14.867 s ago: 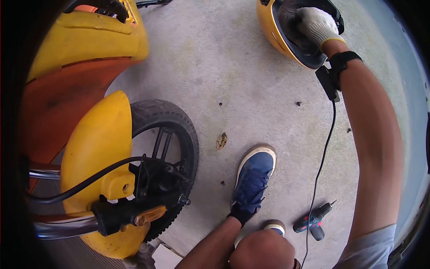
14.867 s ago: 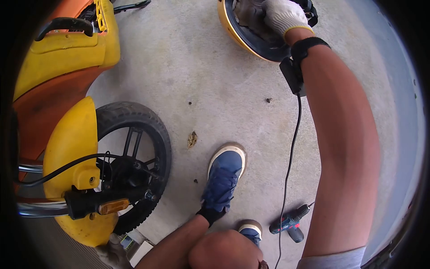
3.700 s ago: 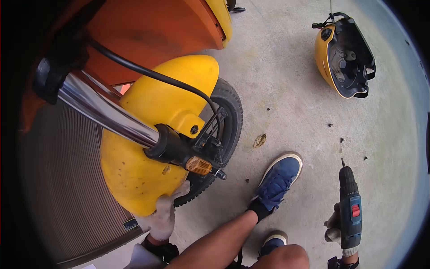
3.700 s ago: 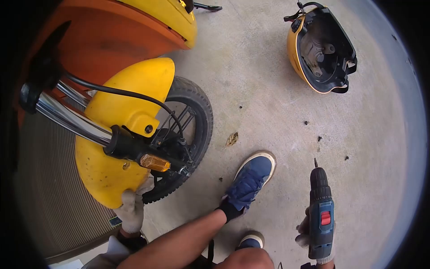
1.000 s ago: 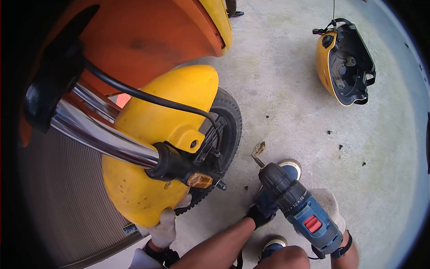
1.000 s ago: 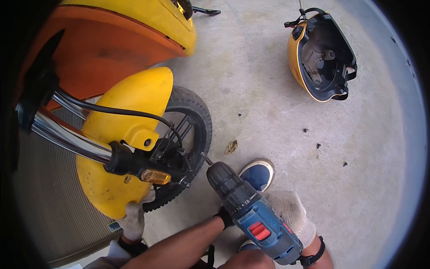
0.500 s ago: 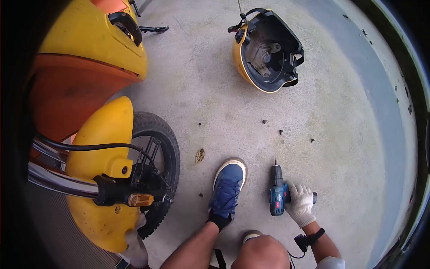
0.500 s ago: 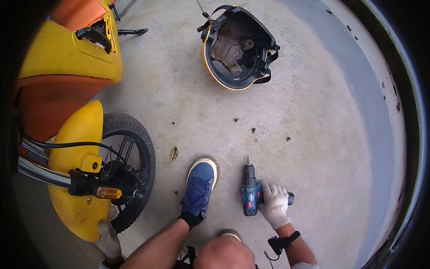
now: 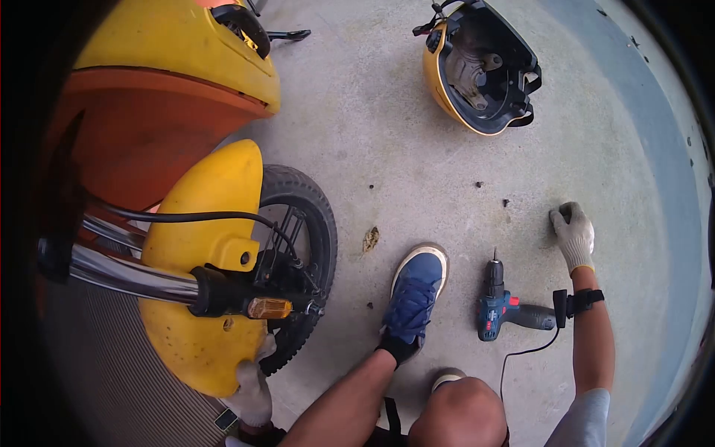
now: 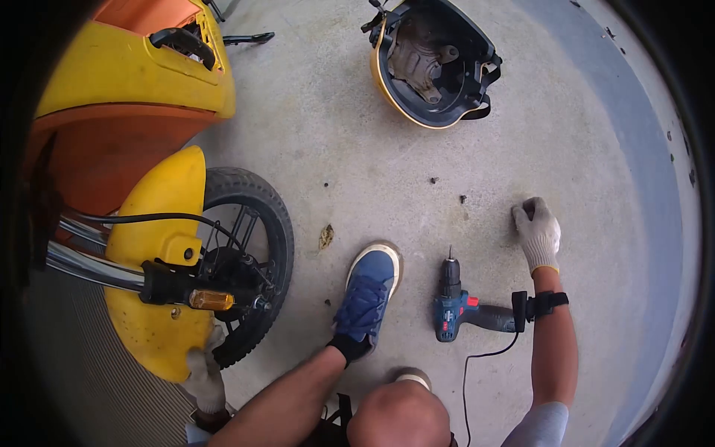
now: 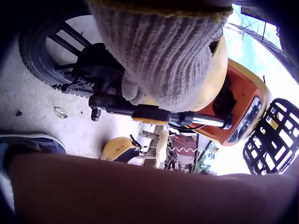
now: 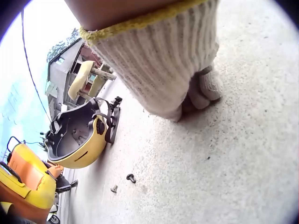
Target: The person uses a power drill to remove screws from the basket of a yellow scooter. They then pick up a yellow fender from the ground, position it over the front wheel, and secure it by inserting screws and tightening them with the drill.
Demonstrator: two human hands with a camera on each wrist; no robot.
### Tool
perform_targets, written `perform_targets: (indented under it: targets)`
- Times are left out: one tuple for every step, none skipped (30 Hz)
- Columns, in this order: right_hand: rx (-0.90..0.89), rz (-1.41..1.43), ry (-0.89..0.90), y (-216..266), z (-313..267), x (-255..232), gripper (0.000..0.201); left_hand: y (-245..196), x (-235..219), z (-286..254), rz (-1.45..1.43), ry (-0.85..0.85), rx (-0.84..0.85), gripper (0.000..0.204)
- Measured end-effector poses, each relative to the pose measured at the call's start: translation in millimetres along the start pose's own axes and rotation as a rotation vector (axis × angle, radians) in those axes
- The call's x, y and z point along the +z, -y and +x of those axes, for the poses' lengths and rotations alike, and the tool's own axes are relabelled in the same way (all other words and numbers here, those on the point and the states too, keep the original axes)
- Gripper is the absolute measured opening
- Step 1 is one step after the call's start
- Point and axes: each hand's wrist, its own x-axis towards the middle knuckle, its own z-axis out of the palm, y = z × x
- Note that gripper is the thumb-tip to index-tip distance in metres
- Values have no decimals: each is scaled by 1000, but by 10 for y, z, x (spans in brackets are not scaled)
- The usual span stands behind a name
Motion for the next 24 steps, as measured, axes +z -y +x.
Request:
perform_targets:
  targets:
    - [-33,28,45,-60,46,39,30,265,-411,-35,432,-1,211,52]
    - [-49,95,26,-68,26,61,27,-111,1,42,180,34,48,48]
    - [-47,91,59,-97,26,70,25,-233,61,42,105,102,-28,45]
    - [-35,75,77,-69,6,40,23,-277,100,61,129,83,-16,45]
    - [-46,88,90,-17,-53,47,23,-283,120,53,59,94,-51,45]
    - [-133,191,93,117,-158,6,22,-269,129,60,-23,110,-85,45]
    - [-223,294,92,282,-263,-42,22,-273,142,86,-23,102,-77,45]
    - [-298,403,149,502,-409,-86,23,-288,142,73,-26,108,-83,46]
    - [-369,511,208,772,-588,-139,24,-293,134,54,-30,116,-90,47]
    - [-515,545,228,1044,-785,-230,24,-291,137,52,-28,112,-91,47]
    - [-659,577,247,1306,-982,-317,25,-284,140,52,-41,106,-68,48]
    - [-812,617,269,1526,-1138,-367,23,-275,144,48,-53,96,-45,48]
    - [-982,626,260,1711,-1261,-399,23,-256,161,50,-92,62,4,50]
    - [-1119,677,260,1872,-1350,-350,25,-242,142,70,-94,58,-3,50]
    - [-1210,712,262,2037,-1460,-358,23,-228,108,79,-143,98,-33,53]
    - [-1288,744,253,2193,-1546,-342,21,-211,81,76,-192,138,-67,56]
    - [-1362,777,246,2322,-1627,-313,20,-197,76,81,-192,132,-81,56]
    - [-1360,774,264,2444,-1698,-282,20,-189,74,96,-160,132,-94,54]
    - [-1407,818,231,2566,-1774,-249,20,-187,47,79,-128,128,-111,52]
    - [-1459,864,192,2633,-1856,-227,21,-201,22,45,-129,113,-123,52]
    - [-1472,861,195,2666,-1907,-230,21,-230,19,55,-151,142,-108,51]
    - [-1479,833,165,2691,-1932,-240,22,-257,19,82,-173,185,-87,49]
    - [-1485,806,136,2723,-1959,-247,23,-276,15,76,-178,189,-76,49]
    - [-1501,857,140,2784,-2080,-209,23,-293,13,61,-157,175,-66,50]
